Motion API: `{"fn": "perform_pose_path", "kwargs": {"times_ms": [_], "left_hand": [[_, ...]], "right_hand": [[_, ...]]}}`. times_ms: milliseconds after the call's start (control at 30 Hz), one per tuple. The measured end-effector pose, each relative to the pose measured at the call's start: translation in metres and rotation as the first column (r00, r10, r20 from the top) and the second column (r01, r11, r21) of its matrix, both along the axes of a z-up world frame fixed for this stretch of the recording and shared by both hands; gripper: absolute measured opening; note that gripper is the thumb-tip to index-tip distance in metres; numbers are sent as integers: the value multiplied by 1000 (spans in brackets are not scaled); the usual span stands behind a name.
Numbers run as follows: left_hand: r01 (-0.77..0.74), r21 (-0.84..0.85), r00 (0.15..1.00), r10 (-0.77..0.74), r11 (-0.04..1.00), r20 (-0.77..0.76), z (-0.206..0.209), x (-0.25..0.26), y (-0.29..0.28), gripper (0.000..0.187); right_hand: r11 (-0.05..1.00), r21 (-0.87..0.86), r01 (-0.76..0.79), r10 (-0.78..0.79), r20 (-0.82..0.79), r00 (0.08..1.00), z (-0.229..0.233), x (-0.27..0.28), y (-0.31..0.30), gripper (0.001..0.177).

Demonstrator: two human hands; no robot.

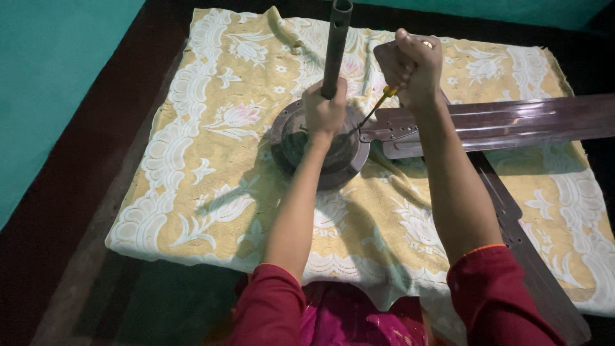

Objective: The person uses a screwdriver to tighten screws on a ceiling fan hub, then attaches a fan blade to the hub and secures it with screws.

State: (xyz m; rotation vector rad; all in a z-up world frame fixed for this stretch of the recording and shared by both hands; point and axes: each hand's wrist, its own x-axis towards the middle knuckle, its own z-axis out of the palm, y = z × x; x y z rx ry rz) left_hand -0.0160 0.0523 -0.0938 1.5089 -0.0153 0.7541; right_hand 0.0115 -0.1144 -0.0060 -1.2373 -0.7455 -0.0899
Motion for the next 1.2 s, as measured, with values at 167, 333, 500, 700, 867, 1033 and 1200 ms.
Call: {"fn": "perform_pose_path", "kwargs": {"times_ms": [167,333,500,700,867,1033,1200], "left_hand": [[155,-44,987,-156,987,-29,1,0,5,36],[90,6,996,-90,996,21,-2,0,-1,34],[2,133,997,-11,991,73,-4,-3,-10,29],[134,93,983,-120,987,-140,-7,1,-4,43],[46,49,999,-46,998,-20,-4,-2,3,39],[51,34,999,-51,998,-1,-1,-8,2,39],[-220,106,975,220,970,10,11,-46,-13,42]], "right_hand": [[989,-60,138,-134,65,989,-8,9,5,52],[940,70,333,-332,-21,943,-22,2,7,47],[867,110,486,-488,-15,873,-35,6,29,47],[738,365,568,-595,-47,802,-45,20,47,51],[752,285,594,-600,-76,796,-36,20,43,52],[808,245,535,-548,-20,836,-20,-11,-4,44],[883,304,358,-442,280,852,-16,-57,-52,34]]}}
